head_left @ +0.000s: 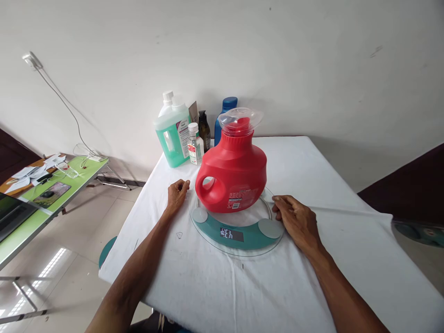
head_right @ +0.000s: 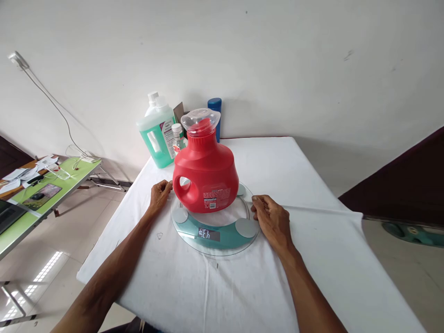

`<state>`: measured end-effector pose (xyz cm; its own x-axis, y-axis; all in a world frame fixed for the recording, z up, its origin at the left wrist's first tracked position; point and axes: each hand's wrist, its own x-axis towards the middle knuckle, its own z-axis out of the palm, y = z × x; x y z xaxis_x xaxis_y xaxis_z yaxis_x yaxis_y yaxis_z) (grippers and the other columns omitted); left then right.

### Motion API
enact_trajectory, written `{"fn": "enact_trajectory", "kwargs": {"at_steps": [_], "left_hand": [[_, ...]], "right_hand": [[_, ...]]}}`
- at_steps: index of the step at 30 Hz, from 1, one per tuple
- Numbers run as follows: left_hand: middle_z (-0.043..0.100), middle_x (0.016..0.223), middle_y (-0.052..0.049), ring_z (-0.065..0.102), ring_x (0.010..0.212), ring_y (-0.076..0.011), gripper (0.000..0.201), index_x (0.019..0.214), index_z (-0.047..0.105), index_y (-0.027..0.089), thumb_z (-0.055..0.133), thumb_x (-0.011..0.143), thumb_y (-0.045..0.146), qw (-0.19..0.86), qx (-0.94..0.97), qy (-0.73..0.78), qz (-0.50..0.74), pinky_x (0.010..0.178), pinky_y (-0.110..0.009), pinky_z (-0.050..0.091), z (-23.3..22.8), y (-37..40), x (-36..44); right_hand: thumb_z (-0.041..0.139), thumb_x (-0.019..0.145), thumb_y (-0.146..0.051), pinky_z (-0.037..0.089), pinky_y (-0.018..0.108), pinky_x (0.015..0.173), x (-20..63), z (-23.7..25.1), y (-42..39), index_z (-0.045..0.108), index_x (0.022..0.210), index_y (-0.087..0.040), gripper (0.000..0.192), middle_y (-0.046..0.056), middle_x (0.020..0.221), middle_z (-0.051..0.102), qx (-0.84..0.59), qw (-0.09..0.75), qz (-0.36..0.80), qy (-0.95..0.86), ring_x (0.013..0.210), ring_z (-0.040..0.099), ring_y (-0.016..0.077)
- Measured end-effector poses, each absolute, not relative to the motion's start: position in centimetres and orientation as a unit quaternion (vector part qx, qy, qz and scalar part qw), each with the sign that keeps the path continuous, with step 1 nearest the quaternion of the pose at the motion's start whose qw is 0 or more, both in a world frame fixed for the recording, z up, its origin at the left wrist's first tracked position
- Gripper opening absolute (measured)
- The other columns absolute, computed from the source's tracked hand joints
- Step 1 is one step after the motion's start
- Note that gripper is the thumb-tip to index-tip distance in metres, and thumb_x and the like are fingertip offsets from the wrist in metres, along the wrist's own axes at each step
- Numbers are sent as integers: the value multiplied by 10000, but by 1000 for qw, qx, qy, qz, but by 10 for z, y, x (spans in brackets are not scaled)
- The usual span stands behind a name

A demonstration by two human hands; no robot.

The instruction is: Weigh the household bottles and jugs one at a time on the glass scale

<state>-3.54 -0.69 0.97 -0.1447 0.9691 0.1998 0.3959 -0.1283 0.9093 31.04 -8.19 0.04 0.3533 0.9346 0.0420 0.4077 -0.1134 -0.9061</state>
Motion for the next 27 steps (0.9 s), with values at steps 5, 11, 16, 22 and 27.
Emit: {"fn": "enact_trajectory", "kwargs": {"at_steps": [5, 11, 16, 22, 27], "left_hand": [[486, 595, 28, 413, 600, -131, 451, 616, 539, 209, 622, 883, 562, 305, 577, 591, 474, 609, -294, 331, 9, -7, -36], [468, 595, 30, 408, 608, -132, 457, 626, 542, 205, 604, 896, 568, 298, 587, 586, 472, 615, -300, 320, 6, -5, -37], [444, 605, 35, 388, 625, -128, 467, 626, 523, 204, 601, 910, 566, 288, 595, 588, 466, 612, -293, 309, 6, -6, -39], [446, 607, 33, 394, 627, -131, 460, 634, 522, 207, 597, 913, 565, 290, 592, 592, 463, 598, -287, 318, 4, -5, -38], [445, 603, 32, 388, 622, -130, 464, 627, 516, 208, 588, 913, 565, 287, 596, 590, 464, 600, -289, 311, 3, -4, -39]], "right_hand": [[569, 877, -620, 498, 333, 656, 310, 1, -83, 693, 854, -260, 381, 30, 725, 696, -688, 448, 291, -491, 607, 622, 192], [587, 901, -608, 506, 325, 644, 311, -1, -83, 690, 856, -259, 366, 34, 720, 706, -681, 455, 285, -498, 603, 623, 192], [591, 909, -606, 507, 321, 635, 310, 1, -84, 693, 857, -258, 366, 30, 712, 709, -683, 455, 289, -493, 600, 630, 194], [587, 893, -602, 493, 327, 638, 309, 4, -86, 697, 864, -256, 364, 34, 722, 704, -685, 454, 294, -489, 608, 628, 197], [578, 881, -610, 488, 331, 645, 308, 6, -86, 687, 850, -257, 371, 32, 721, 694, -687, 451, 293, -488, 605, 623, 193]]}}
